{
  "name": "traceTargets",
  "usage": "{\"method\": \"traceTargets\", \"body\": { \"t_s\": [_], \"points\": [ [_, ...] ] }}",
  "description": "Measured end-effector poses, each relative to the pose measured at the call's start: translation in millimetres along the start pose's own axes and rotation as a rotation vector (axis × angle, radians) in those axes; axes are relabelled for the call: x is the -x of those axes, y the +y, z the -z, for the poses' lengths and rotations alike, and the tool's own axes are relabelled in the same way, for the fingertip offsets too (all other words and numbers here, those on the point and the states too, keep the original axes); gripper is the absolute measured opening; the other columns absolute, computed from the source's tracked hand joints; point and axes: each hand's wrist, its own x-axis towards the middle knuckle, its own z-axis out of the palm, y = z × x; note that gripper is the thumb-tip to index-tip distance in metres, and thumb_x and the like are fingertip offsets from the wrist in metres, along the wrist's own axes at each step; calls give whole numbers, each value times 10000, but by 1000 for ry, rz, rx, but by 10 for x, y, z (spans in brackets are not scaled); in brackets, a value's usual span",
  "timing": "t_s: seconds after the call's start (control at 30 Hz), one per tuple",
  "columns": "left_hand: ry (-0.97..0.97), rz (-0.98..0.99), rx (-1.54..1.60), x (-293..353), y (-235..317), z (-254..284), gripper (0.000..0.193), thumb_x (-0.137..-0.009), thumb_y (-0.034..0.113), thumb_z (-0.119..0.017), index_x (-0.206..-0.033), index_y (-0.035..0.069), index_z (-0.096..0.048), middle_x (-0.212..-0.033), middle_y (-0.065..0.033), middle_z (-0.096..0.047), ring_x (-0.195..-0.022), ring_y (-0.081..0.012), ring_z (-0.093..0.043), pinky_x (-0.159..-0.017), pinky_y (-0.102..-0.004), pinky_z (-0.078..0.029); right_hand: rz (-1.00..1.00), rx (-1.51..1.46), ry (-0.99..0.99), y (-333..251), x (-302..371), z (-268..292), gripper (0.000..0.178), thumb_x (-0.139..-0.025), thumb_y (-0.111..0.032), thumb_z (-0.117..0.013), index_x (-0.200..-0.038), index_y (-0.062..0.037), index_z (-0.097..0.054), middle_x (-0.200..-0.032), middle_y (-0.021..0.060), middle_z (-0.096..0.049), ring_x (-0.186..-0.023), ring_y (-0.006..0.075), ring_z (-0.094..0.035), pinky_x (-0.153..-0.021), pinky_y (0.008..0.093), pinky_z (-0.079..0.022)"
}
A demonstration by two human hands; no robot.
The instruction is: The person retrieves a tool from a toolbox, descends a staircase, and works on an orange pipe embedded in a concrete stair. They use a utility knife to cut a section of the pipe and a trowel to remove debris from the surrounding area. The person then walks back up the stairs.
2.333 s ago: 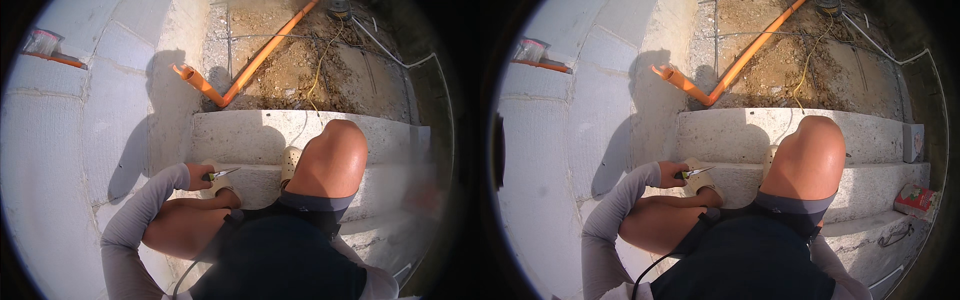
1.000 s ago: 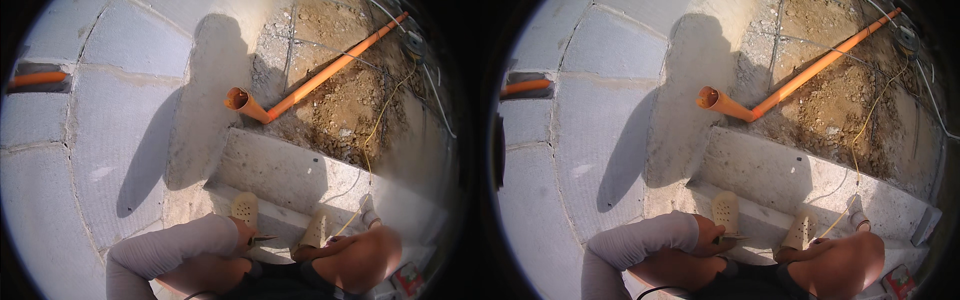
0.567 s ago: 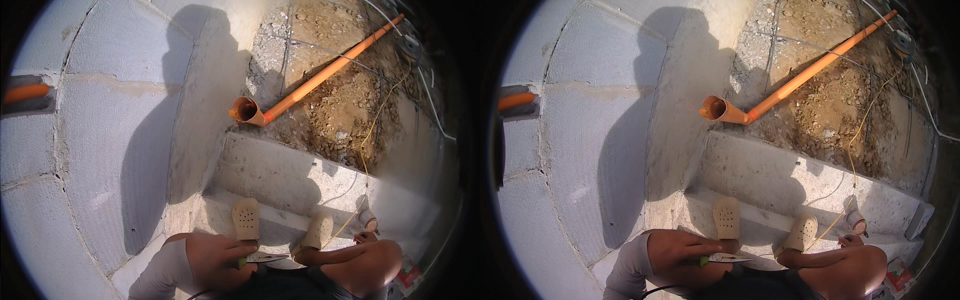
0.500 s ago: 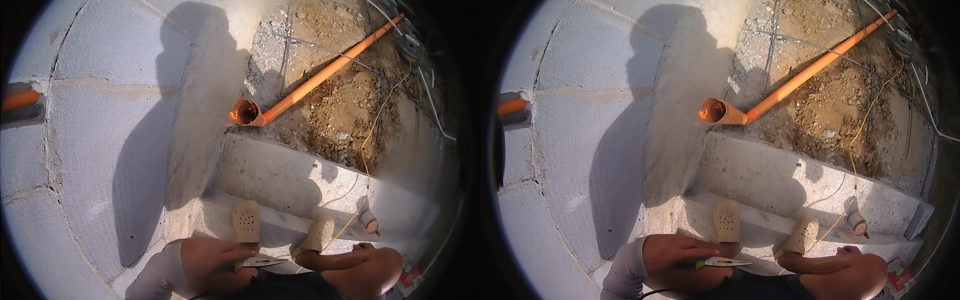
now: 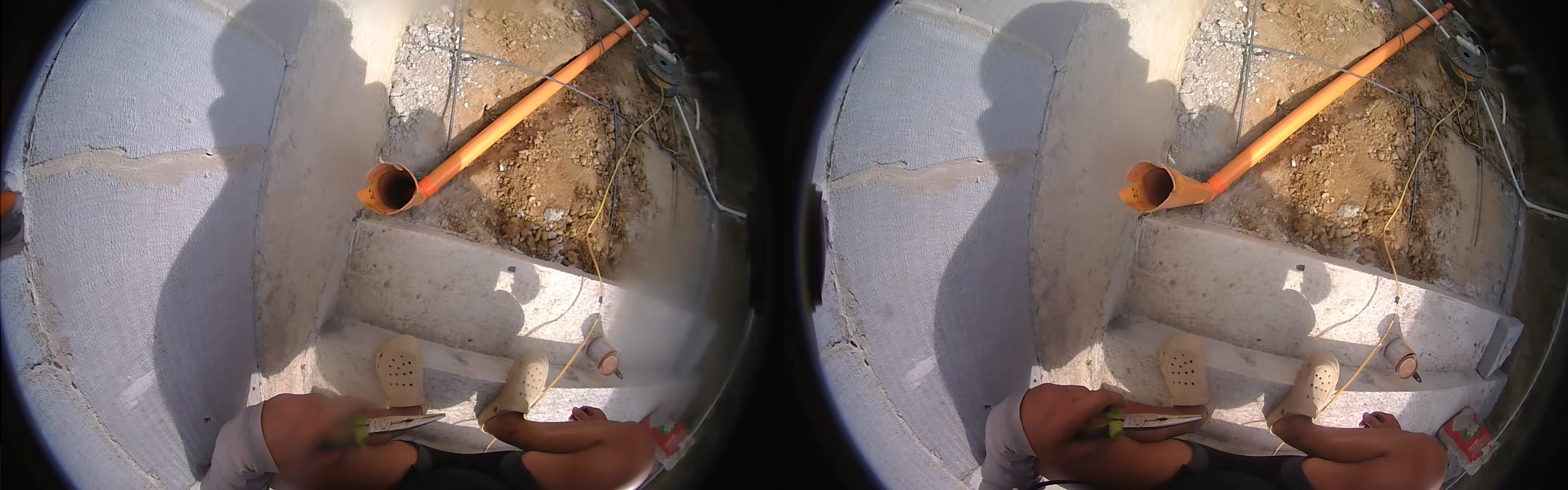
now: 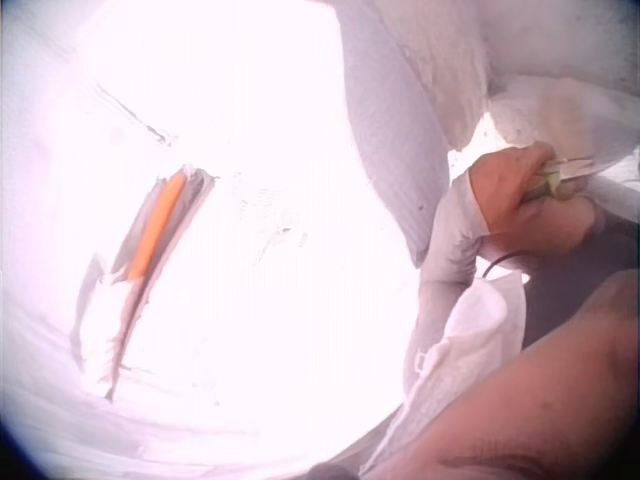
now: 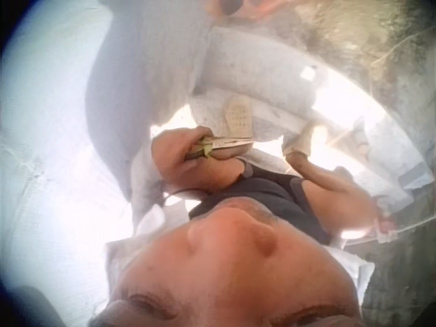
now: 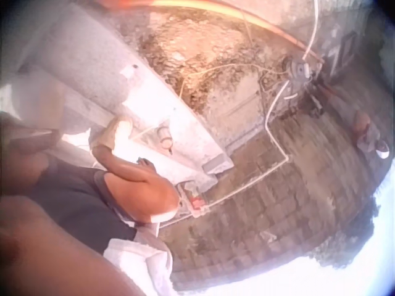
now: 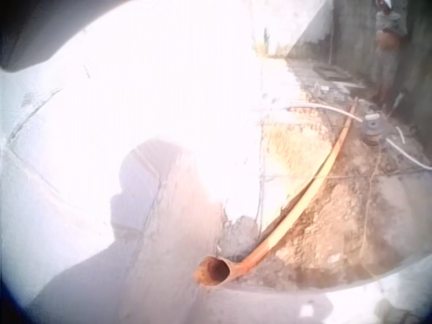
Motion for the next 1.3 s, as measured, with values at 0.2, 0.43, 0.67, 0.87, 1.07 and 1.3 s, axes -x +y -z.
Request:
{"method": "traceTargets", "body": {
  "t_s": [0.2, 0.43, 0.67, 0.87, 1.07, 1.3],
  "points": [
    [9, -60, -143, -292, 317, 80, 414, -889, 213, -718, -1256, 70, -593, -1160, -180, -697, -1013, -328, -720, -848, -380, -582, 677, 200, 105, 90, -252, 825, 279, -1000, -232, -639, -1163, -13, -695, -927, 32, -701, -747, 90, -598, -685, 247, -491],
    [89, -214, -391, -1031, 754, -23, 437, -906, 214, -698, -1278, 64, -526, -1060, -198, -683, -977, -388, -689, -840, -437, -551, 1610, 449, 355, -550, -594, 1862, 278, -1004, -217, -628, -1162, 2, -694, -905, 45, -698, -727, 91, -595, -649, 248, -487],
    [534, -472, -407, -1861, 2835, 856, 424, -961, 250, -667, -1311, 42, -549, -958, -94, -671, -819, -190, -630, -751, -347, -502, 1914, 399, 462, -1038, 978, 2922, 239, -971, -225, -707, -1097, -22, -729, -833, -6, -693, -567, 20, -431, -490, 214, -331],
    [692, -358, -196, -2723, 3725, 1917, 424, -956, 262, -648, -1322, 80, -540, -864, -50, -633, -695, -133, -596, -630, -306, -498, 2346, 179, 1098, -1557, 4004, 3927, 405, -961, -473, -699, -970, -68, -722, -661, -79, -473, -582, 8, -390, -518, 221, -278],
    [395, -3, 37, -4292, 3192, 3145, 406, -911, 191, -603, -1280, 71, -484, -785, -51, -602, -635, -146, -615, -543, -323, -509, 2191, 448, 1114, -2547, 5019, 3437, 333, -975, -390, -694, -985, -58, -711, -702, -72, -513, -609, 13, -390, -541, 225, -297],
    [133, 301, 208, -4701, 2465, 2668, 367, -903, 249, -732, -1150, 33, -569, -713, -83, -629, -532, -185, -599, -462, -366, -487, 1699, 320, 751, -2936, 4361, 3465, 218, -843, -183, -734, -952, 5, -753, -752, 53, -709, -722, 115, -630, -705, 299, -506]
  ]
}}
